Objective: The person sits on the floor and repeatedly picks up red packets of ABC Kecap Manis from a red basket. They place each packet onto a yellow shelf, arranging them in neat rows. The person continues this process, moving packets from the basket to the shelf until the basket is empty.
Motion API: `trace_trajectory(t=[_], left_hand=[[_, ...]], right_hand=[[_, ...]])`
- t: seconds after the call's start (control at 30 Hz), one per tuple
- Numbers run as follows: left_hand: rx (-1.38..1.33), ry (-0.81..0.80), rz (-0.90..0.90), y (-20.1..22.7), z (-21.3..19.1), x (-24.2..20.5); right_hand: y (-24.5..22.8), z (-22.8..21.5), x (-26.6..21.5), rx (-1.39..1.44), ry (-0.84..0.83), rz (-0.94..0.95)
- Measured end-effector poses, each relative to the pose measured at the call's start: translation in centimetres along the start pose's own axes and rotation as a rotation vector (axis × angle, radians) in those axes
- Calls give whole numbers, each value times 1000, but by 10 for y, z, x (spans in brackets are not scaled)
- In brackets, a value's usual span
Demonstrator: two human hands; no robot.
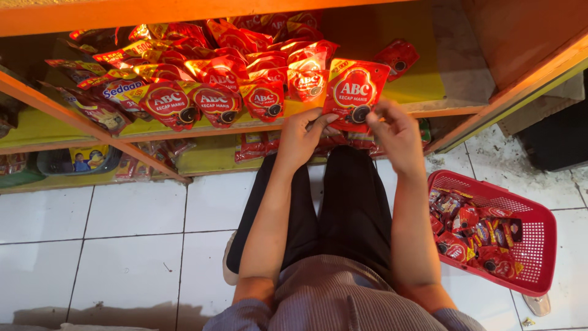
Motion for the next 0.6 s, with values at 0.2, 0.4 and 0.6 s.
trace_trajectory(t=[0.2, 0.4, 0.6], left_hand=[[316, -44, 66, 2, -9, -11], [-69, -110, -34, 18, -13, -7], [11, 125, 47, 15, -5, 8]], right_hand=[[-13, 3, 20, 39, 23, -168], [-25, 17, 15, 12, 19, -182], [-16, 29, 18, -14, -27, -208]])
Point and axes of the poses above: each hand's wrist, its own x-axis towards the middle knuckle, its own z-axis out of the palm, y = z × x, the point moved 3 cm from there along x, towards the middle knuckle, and after that the axes turned 1 degree about z, right-handed, at the moved point
